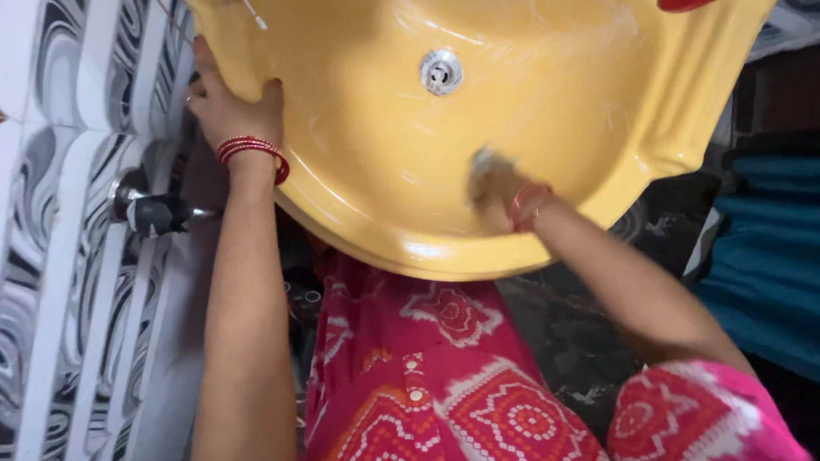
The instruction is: The person scrubs the interior of a yellow sink with a green sponge, rinses the sponge and hands under running water, and repeats the scrubbing and rinsing cycle. The person also briefly handles a red bottle near the sink.
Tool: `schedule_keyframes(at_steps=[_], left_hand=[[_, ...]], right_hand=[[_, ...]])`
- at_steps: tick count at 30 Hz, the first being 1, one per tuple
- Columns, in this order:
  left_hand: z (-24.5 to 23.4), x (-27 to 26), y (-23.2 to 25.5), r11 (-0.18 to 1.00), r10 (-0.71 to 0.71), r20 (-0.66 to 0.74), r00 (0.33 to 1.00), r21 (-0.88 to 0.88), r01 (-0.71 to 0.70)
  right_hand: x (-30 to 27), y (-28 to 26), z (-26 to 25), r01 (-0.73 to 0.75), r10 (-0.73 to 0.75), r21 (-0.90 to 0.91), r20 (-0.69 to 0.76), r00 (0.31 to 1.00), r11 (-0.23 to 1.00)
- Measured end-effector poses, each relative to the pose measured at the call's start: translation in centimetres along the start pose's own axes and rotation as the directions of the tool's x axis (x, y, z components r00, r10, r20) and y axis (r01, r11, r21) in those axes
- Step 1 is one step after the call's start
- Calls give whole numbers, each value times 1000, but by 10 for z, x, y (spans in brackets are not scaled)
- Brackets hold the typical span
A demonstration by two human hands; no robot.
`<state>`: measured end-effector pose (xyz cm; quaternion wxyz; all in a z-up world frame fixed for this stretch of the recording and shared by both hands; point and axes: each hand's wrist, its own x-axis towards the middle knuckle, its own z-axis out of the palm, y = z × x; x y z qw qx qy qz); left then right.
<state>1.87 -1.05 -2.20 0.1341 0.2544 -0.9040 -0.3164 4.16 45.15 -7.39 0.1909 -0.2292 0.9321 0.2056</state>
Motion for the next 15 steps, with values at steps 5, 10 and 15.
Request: schedule_keyframes(at_steps=[5, 10, 15], left_hand=[[-6, 4, 9, 1000, -13, 38, 999, 12, 12], [-13, -2, 8, 998, -47, 57, 997, 34, 45], [-8, -2, 1, 999, -1, 33, 999, -43, 2]], right_hand=[[-52, 30, -35, -106, 101, 46, 86, 991, 993], [9, 97, -52, -276, 330, -296, 153, 931, 914], [-50, 11, -4, -130, 143, -144, 83, 986, 981]])
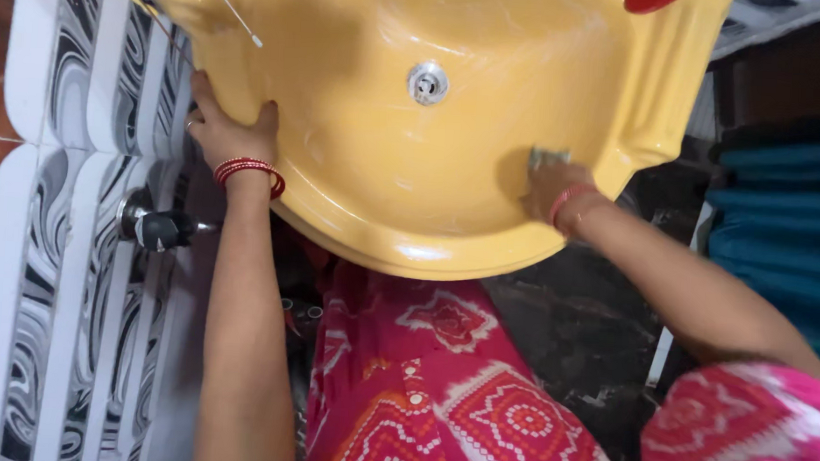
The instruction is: The person scrubs the interior of a yellow sink with a green sponge, rinses the sponge and hands under running water, and repeats the scrubbing and rinsing cycle. The person also briefly handles a red bottle near the sink.
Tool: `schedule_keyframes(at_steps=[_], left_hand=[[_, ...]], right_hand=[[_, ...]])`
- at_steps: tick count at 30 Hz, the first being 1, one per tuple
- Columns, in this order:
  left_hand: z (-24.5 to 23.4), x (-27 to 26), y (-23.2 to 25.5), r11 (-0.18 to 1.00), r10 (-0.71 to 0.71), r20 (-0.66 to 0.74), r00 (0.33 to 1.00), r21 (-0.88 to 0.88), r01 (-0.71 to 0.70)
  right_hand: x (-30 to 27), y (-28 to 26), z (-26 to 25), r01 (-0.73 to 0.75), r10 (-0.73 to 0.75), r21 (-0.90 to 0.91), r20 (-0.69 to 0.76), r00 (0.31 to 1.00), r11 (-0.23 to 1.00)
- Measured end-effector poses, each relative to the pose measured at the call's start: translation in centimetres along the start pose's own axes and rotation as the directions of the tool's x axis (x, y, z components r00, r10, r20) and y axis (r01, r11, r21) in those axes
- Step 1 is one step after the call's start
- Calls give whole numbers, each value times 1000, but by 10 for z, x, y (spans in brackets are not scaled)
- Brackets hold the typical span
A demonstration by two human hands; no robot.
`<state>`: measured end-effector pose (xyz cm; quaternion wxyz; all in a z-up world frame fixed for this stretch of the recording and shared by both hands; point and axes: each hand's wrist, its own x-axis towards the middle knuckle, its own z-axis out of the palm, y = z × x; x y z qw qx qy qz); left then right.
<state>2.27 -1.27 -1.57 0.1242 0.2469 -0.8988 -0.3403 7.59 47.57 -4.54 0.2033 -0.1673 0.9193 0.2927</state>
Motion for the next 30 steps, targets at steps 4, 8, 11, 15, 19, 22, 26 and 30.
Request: schedule_keyframes(at_steps=[4, 8, 11, 15, 19, 22, 26, 30], left_hand=[[-6, 1, 4, 1000, -2, 6, 1000, 1, 2], [-13, -6, 12, 991, 131, -10, 991, -4, -131], [-19, -7, 17, 994, -107, 63, 992, 12, 107], [-22, -18, 27, 1000, 6, 24, 1000, 25, -6], [-33, -47, 43, 970, -123, 68, 990, 217, 105], [-15, -92, 73, 907, -51, 81, 995, 421, 12], [8, -168, 120, 928, 36, 363, 931, 334, -166], [8, -215, 142, 929, 47, 457, 888, 307, -207]], right_hand=[[14, 44, -7, -80, 78, 16, 112, 991, 997], [99, 90, 7, -288, 295, -121, 40, 955, 950], [131, 83, 39, -330, 323, -159, -71, 944, 930], [145, 45, 56, -120, 122, 21, -80, 989, 993], [127, -6, 31, 2, -71, 318, 208, 976, 948], [98, 48, 8, -131, 102, 279, 116, 988, 951], [75, 110, -28, -33, 20, -38, -299, 954, 999], [-26, 46, -34, 439, -421, 345, -129, 898, 830]])
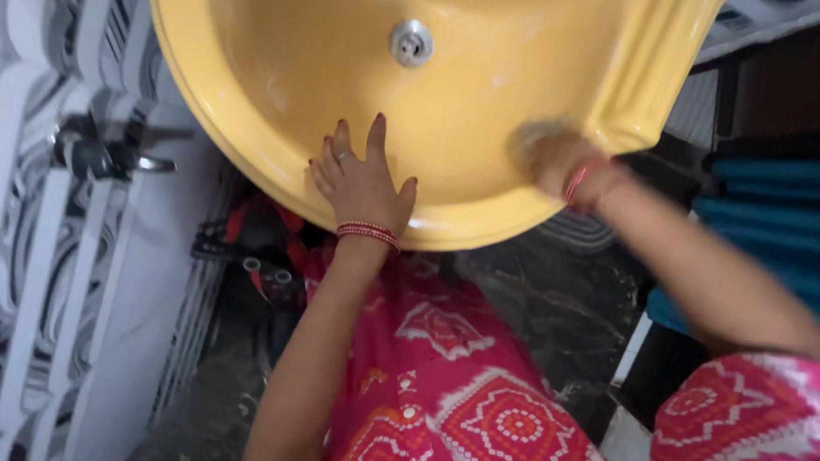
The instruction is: The person scrubs the interior of a yellow sink with a green sponge, rinses the sponge and hands under running water, and repeats the scrubbing and rinsing cycle. The person also briefly handles a red bottle near the sink.
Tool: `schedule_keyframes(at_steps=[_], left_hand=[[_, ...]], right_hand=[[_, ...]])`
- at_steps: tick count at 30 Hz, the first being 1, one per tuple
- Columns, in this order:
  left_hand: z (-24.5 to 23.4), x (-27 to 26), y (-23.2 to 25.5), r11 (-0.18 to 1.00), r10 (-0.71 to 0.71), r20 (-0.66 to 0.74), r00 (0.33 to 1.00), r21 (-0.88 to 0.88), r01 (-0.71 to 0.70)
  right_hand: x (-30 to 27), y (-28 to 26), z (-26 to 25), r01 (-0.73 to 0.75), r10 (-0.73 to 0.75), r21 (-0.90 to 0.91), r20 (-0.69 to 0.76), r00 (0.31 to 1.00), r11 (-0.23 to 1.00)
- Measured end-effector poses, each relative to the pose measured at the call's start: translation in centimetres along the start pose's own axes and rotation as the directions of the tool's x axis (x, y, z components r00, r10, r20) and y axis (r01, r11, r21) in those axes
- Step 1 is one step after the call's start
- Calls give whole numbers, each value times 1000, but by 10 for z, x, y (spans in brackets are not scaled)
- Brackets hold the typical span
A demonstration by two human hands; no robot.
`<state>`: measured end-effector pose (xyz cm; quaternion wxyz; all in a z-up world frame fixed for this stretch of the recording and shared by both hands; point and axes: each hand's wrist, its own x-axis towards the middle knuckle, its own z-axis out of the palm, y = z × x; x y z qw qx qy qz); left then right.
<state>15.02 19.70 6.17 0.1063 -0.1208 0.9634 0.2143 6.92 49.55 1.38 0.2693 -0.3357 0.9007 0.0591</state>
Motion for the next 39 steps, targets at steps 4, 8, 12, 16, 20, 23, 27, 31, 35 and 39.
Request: schedule_keyframes(at_steps=[4, 8, 12, 16, 20, 23, 27, 31, 35, 39], left_hand=[[0, -10, 4, 1000, 19, -59, 998, 10, -18], [-1, -17, 18, 994, 3, 240, 971, 104, -29], [-4, -32, 26, 966, 36, 272, 961, 237, -103], [-11, -33, 26, 961, 58, 282, 958, 244, -130], [-13, -24, 34, 930, 51, 347, 937, 325, -171], [-13, -23, 34, 923, 56, 369, 928, 336, -189], [-10, -24, 28, 941, 81, 311, 947, 289, -176], [-4, -20, 25, 941, 92, 326, 941, 281, -189], [-9, -11, 30, 934, 76, 384, 920, 296, -200], [-19, -5, 32, 925, 43, 462, 886, 317, -210]], right_hand=[[-42, -72, 3, 239, -146, 350, -274, 951, 906], [-17, -6, -30, -176, 190, -128, 111, 975, 976], [38, 52, -73, -459, 483, -410, -52, 874, 788], [19, -5, -42, -191, 343, -501, 231, 910, 844], [12, -7, -42, -280, 367, -309, 275, 889, 909], [51, 35, -50, -319, 438, -446, 193, 878, 836], [76, 59, -22, -487, 445, -438, -201, 873, 756], [36, 13, -4, -247, 355, -356, 280, 892, 901], [37, 41, -28, -334, 398, -364, 118, 910, 870], [62, 78, -26, -491, 466, -402, -165, 869, 773]])
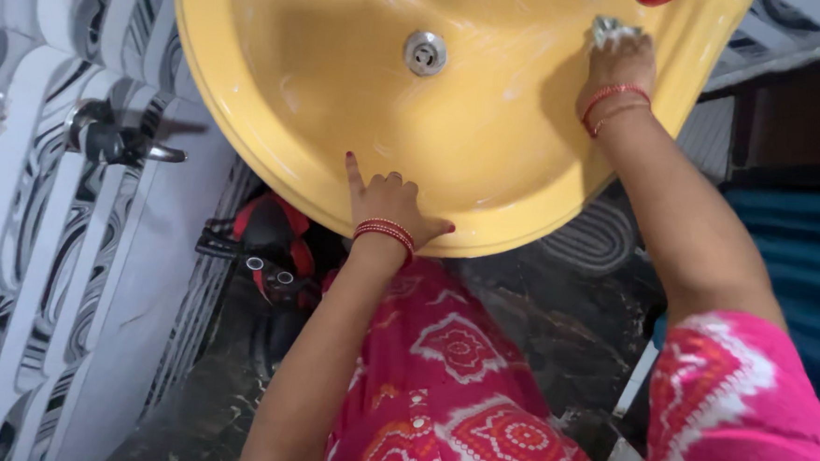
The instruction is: The person scrubs the interior of a yellow sink with a green sponge, rinses the sponge and hands under running water, and repeats the scrubbing and rinsing cycle. The person also briefly handles a red bottle near the sink.
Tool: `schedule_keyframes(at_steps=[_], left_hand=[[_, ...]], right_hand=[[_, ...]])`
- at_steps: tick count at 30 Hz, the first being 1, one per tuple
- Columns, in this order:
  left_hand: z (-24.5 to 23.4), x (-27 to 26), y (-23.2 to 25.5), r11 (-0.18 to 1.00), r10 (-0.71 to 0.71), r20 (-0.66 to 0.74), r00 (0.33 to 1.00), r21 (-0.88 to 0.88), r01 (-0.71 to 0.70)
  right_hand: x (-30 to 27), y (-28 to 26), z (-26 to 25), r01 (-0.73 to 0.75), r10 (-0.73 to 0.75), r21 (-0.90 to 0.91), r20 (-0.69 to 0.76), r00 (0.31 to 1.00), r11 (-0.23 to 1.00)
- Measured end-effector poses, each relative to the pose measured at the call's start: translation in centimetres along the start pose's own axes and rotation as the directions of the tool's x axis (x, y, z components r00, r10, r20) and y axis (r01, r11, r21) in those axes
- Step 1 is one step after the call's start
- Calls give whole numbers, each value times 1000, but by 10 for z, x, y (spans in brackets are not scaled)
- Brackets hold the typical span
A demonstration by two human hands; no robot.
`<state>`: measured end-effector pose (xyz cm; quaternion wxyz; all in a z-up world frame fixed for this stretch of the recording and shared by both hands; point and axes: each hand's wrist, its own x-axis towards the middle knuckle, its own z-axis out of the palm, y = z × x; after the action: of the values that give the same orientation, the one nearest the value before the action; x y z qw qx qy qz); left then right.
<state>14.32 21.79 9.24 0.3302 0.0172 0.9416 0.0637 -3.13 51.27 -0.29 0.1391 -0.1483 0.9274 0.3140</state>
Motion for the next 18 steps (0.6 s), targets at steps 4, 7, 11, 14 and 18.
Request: schedule_keyframes(at_steps=[4, 7, 11, 14, 18], left_hand=[[5, -2, -10, 999, 18, 41, 999, -29, -17], [14, 5, -22, 990, 5, -25, 1000, -140, -8], [26, 7, -25, 942, -167, -249, 954, -327, 79], [24, 1, -20, 907, -237, -527, 816, -420, -8], [15, -14, -19, 899, -258, -581, 772, -437, -29]], right_hand=[[-76, -51, 8, 555, -558, 58, 129, 820, 830], [-148, -101, -26, 584, -445, 584, -380, 811, 564], [-150, -182, -104, 486, -366, 839, -384, 847, 244], [-152, -199, -122, 602, -361, 766, -508, 782, 226], [-170, -135, -84, 515, -344, 770, -400, 850, 377]])
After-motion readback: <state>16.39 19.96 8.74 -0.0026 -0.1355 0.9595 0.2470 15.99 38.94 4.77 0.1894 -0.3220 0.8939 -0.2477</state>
